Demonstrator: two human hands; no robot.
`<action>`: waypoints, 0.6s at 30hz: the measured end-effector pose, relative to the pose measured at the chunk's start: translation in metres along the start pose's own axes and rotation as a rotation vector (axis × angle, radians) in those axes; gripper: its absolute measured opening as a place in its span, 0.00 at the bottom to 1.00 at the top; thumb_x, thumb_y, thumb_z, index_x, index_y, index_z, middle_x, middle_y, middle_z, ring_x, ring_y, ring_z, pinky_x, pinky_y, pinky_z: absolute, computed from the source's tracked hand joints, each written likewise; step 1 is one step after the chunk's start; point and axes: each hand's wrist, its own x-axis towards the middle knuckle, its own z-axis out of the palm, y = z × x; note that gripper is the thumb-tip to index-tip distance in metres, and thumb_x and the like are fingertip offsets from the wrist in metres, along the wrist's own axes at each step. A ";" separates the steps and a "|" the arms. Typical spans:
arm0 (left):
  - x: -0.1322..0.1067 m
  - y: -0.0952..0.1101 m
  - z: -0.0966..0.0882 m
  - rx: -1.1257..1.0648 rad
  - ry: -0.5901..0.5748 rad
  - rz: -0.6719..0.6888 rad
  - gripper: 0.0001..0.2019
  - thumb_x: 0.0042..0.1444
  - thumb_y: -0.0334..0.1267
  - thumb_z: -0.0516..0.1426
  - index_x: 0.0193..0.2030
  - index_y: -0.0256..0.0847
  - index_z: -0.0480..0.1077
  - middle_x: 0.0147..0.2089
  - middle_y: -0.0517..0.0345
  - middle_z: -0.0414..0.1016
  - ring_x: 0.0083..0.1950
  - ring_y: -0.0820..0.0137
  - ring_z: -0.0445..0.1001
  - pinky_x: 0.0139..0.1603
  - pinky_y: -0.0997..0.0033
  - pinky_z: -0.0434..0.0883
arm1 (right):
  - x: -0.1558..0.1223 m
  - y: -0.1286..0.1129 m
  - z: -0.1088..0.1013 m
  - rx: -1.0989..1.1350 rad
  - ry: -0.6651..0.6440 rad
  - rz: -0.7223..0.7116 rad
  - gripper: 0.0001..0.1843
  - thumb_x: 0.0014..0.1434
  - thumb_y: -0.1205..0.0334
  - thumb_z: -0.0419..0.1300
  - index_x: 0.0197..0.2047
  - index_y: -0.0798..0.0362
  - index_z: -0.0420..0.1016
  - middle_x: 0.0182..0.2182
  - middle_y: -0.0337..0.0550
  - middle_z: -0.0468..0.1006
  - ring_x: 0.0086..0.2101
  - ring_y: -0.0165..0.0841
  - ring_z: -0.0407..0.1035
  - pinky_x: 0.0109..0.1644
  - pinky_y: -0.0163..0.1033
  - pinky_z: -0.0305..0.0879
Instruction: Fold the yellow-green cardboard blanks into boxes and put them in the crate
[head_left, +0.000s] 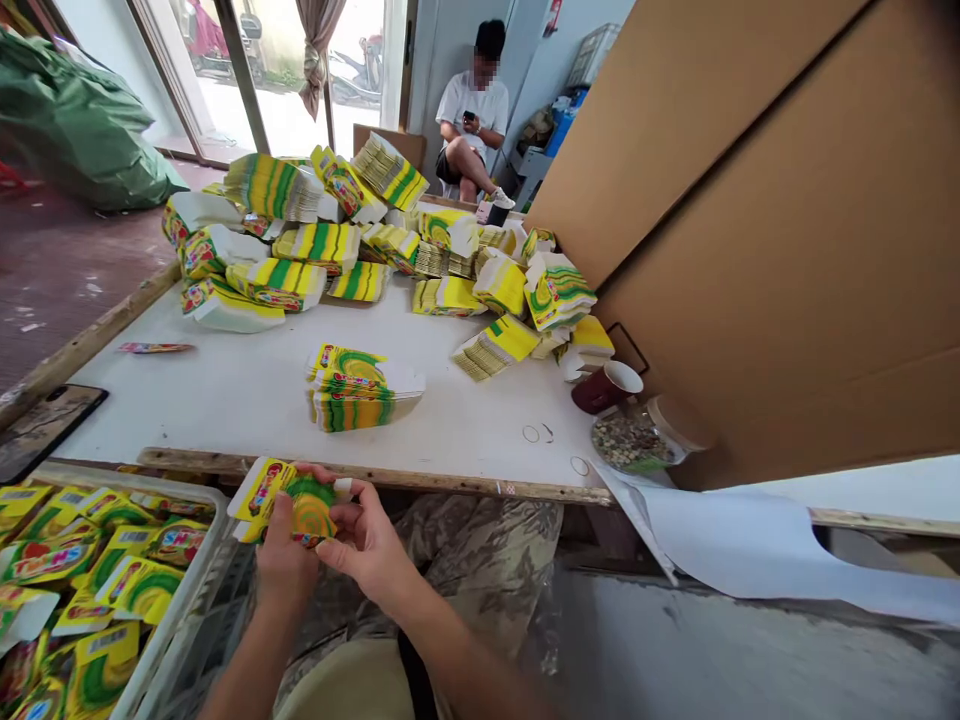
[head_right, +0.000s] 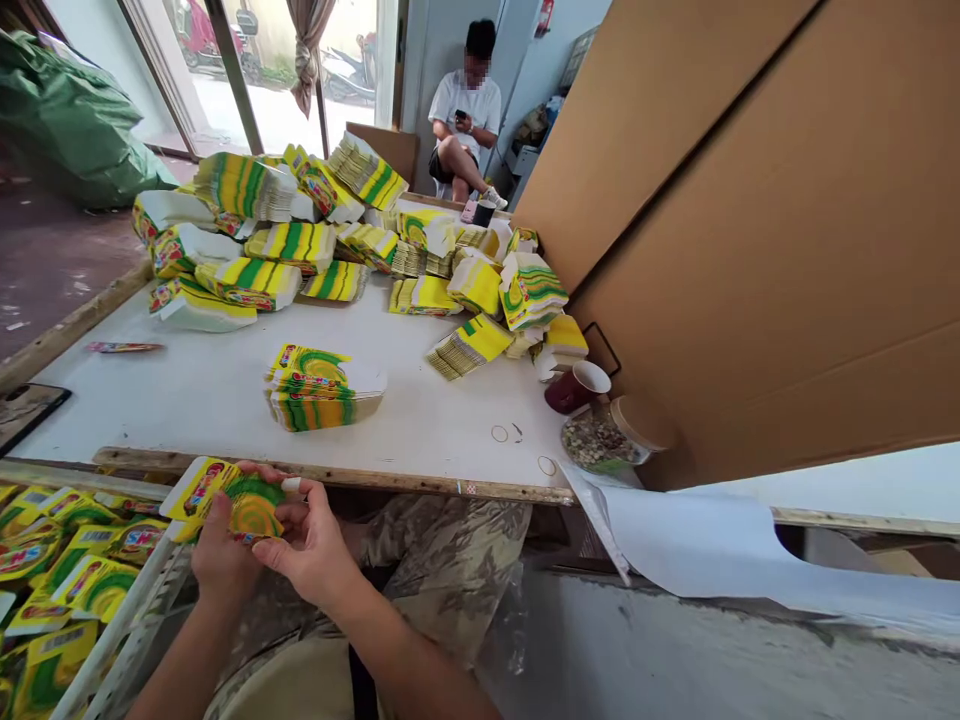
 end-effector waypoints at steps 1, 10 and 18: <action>0.001 -0.001 -0.002 0.000 -0.008 -0.004 0.21 0.44 0.52 0.64 0.39 0.41 0.68 0.35 0.58 0.73 0.40 0.67 0.73 0.38 0.71 0.74 | 0.000 0.000 0.001 -0.035 0.006 -0.007 0.39 0.41 0.46 0.74 0.51 0.45 0.58 0.34 0.35 0.71 0.34 0.32 0.69 0.41 0.39 0.66; -0.003 -0.012 -0.015 0.312 0.133 0.069 0.21 0.46 0.55 0.63 0.39 0.42 0.68 0.33 0.62 0.69 0.31 0.71 0.68 0.28 0.75 0.70 | 0.010 0.003 -0.012 -0.377 0.002 -0.075 0.24 0.46 0.56 0.71 0.46 0.47 0.74 0.29 0.33 0.69 0.30 0.31 0.62 0.34 0.35 0.60; 0.002 -0.002 -0.029 0.505 0.051 0.146 0.21 0.44 0.48 0.68 0.42 0.40 0.74 0.40 0.58 0.78 0.40 0.68 0.75 0.40 0.77 0.72 | 0.015 -0.015 -0.024 -0.570 0.083 -0.340 0.12 0.63 0.56 0.57 0.46 0.51 0.75 0.37 0.42 0.78 0.35 0.35 0.70 0.40 0.37 0.66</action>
